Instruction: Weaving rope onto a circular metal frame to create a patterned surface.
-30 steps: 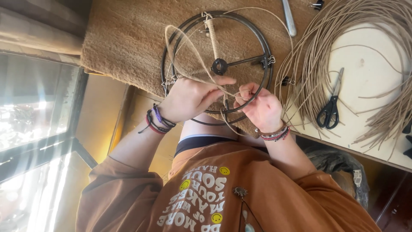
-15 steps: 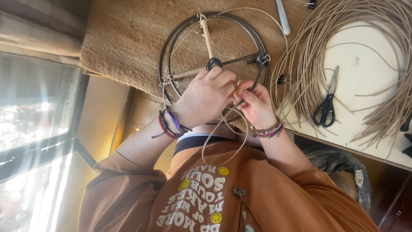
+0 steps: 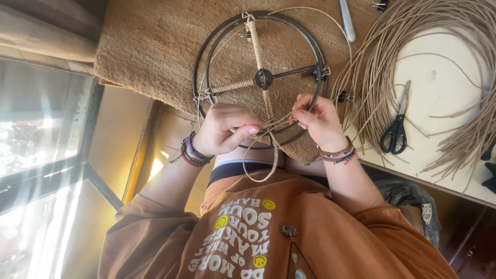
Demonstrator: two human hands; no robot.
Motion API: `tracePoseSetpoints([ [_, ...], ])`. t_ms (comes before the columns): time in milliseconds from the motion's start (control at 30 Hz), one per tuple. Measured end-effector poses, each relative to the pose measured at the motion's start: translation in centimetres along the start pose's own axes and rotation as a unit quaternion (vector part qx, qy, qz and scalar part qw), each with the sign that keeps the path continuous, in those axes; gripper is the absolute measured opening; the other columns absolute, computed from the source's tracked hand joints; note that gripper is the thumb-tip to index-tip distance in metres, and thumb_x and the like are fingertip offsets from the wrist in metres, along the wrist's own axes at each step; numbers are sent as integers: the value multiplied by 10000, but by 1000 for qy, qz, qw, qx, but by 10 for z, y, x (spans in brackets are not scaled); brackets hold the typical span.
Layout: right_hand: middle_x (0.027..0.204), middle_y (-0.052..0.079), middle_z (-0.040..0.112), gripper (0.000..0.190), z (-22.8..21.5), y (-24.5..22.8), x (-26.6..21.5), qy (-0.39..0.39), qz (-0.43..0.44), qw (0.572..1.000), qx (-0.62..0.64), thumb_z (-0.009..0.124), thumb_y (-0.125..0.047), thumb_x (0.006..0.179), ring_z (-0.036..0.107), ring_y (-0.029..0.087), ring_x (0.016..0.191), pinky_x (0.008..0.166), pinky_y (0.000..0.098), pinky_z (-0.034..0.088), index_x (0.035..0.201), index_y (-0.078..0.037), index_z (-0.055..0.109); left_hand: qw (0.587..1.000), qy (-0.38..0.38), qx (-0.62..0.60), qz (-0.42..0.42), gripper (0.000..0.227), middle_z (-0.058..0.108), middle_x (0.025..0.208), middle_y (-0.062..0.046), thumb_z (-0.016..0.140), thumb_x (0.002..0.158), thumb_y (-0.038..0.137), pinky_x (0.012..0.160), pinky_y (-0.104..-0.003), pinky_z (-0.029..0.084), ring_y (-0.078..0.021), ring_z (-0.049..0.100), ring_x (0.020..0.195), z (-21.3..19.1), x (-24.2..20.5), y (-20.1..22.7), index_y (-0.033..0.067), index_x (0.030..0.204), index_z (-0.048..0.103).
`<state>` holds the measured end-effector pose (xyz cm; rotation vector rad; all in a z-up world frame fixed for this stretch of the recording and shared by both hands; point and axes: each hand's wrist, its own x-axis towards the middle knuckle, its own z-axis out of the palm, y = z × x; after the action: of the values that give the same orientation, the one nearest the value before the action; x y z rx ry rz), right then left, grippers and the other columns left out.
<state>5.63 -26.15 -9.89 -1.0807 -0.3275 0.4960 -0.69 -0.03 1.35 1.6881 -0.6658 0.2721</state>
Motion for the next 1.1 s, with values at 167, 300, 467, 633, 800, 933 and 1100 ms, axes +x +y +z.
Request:
tracePoseSetpoints([
  [167,772,62,427,121,27,-4,-3,-9,0,979,205,610,-113,923,515,196,699,601,273,460,936,1,570,997,53,-32,-55,270,689,760,-85,536,1065,156,660,-371,565,-283,685,672,1,6,7,51,876,699],
  [300,861,59,359,232,11,8,-7,-81,29,963,255,570,-250,883,478,193,724,547,276,463,933,-29,518,989,85,-56,-103,303,703,772,-67,520,1075,163,718,-359,549,-256,676,702,2,10,8,82,819,661],
  [467,833,155,532,307,-16,-18,0,-43,86,995,-8,481,-170,791,509,126,546,482,211,416,886,72,644,992,82,-53,-81,317,717,784,-82,514,1074,164,712,-356,553,-278,687,720,-2,8,7,81,799,648],
  [633,818,147,708,273,13,-58,10,-90,194,953,-215,403,32,997,630,153,409,406,239,459,1072,28,665,996,78,-43,-18,335,711,775,-131,493,1065,136,720,-381,591,-306,736,771,-4,5,10,55,777,644],
  [800,886,194,722,348,25,-47,30,-194,284,909,-237,654,-165,966,631,143,409,347,203,392,1231,60,624,988,-3,106,110,294,644,712,-132,587,1033,171,676,-440,597,-345,701,673,-9,9,14,63,766,645],
  [933,1359,222,580,353,51,-52,36,-187,95,935,-286,726,-240,942,585,201,847,832,385,508,1233,-41,712,976,-79,160,129,292,677,785,-116,554,1063,228,710,-398,603,-304,725,718,-18,4,4,67,858,687],
  [1100,1036,176,647,191,39,-9,31,-196,147,969,16,634,-52,962,623,201,900,781,314,498,1088,71,708,957,-145,208,138,375,636,739,-94,441,1116,260,656,-371,602,-276,715,696,-20,13,-1,82,848,633],
])
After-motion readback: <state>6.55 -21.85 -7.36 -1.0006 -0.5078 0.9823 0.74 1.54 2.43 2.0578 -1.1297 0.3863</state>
